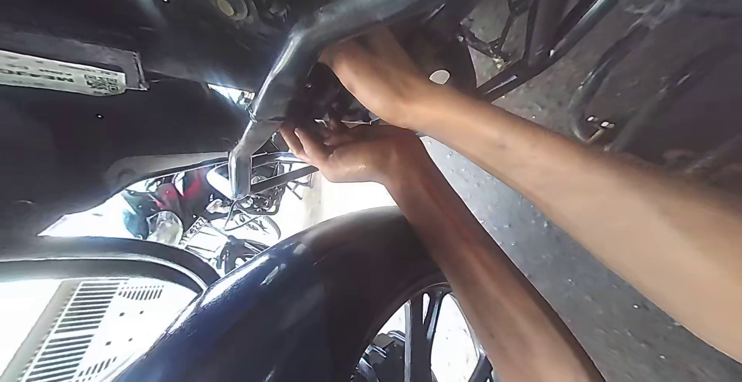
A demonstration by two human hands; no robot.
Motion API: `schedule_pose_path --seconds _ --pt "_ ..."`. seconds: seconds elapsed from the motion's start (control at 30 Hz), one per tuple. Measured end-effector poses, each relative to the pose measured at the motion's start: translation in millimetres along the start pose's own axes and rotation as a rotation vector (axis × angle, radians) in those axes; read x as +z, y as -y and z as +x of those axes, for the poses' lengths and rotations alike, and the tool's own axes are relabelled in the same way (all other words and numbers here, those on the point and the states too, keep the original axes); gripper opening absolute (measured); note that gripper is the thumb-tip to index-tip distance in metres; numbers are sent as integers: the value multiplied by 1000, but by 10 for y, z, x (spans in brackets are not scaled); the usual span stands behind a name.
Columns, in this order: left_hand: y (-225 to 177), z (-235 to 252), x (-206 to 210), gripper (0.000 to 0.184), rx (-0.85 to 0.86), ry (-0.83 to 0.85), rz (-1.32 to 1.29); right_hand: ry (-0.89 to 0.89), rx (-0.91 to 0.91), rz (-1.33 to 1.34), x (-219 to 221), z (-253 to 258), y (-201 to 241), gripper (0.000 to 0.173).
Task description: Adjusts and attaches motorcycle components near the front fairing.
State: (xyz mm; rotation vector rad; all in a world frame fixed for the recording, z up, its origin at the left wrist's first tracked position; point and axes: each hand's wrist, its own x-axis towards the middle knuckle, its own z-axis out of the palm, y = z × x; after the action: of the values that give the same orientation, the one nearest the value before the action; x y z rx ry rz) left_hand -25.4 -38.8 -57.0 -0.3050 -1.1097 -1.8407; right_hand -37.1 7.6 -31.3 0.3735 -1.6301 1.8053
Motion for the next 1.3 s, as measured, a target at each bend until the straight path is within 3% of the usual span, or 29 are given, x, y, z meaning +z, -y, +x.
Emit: schedule_pose_path --seconds 0.13,0.2,0.23,0.27,0.3,0.33,0.37,0.4,0.47,0.53,0.63,0.7,0.77,0.87,0.93,0.97,1.03,1.13,1.2,1.3 --pt "68 53 -32 38 41 28 -10 8 51 16 -39 -28 93 24" --pt "562 399 -351 45 420 334 -155 -6 29 1 -42 -20 103 23" --pt "660 524 -452 50 509 467 -186 -4 22 -1 -39 -17 102 22" --pt "497 380 -389 50 378 379 -162 8 25 2 -40 -16 105 20" --pt "137 143 -170 49 97 136 -126 27 38 7 -46 -22 114 19" --pt "-52 108 -69 53 -39 15 -98 47 57 0 -54 -25 125 18" --pt "27 247 -226 59 17 127 -76 55 69 -17 -55 -27 128 18" --pt "275 558 -492 66 191 318 -71 54 77 -52 -52 -27 129 19" --pt "526 1001 -669 77 339 422 -68 60 85 -143 -49 -21 130 25" --pt "493 1088 -661 72 333 378 -67 32 22 -183 2 9 7 31" --pt "371 911 -736 54 258 340 -52 -53 -76 51 208 122 -307 13" --pt "282 769 -729 41 213 326 -21 -70 -30 103 176 -15 -93 10" --pt "191 663 -659 32 158 229 25 -47 17 12 133 -268 138 15" --pt "0 426 -499 26 121 94 49 -75 -14 -23 163 -292 119 18" --pt "-299 122 -215 24 -27 -87 73 -53 -2 7 143 -295 137 20" --pt "-330 62 -202 24 -41 -92 64 -43 -10 -4 129 -296 130 22" --pt "-176 91 -444 18 49 101 33 -34 -112 -107 50 -260 -16 31" --pt "-443 -105 -153 22 -171 -41 -6 29 -257 -268 -203 -302 -275 53" --pt "-596 -142 -25 25 -194 -105 26 8 -148 -175 -371 -688 -240 56" --pt "-480 -248 -280 49 -139 89 71 -126 368 -137 -825 -1705 -103 40"
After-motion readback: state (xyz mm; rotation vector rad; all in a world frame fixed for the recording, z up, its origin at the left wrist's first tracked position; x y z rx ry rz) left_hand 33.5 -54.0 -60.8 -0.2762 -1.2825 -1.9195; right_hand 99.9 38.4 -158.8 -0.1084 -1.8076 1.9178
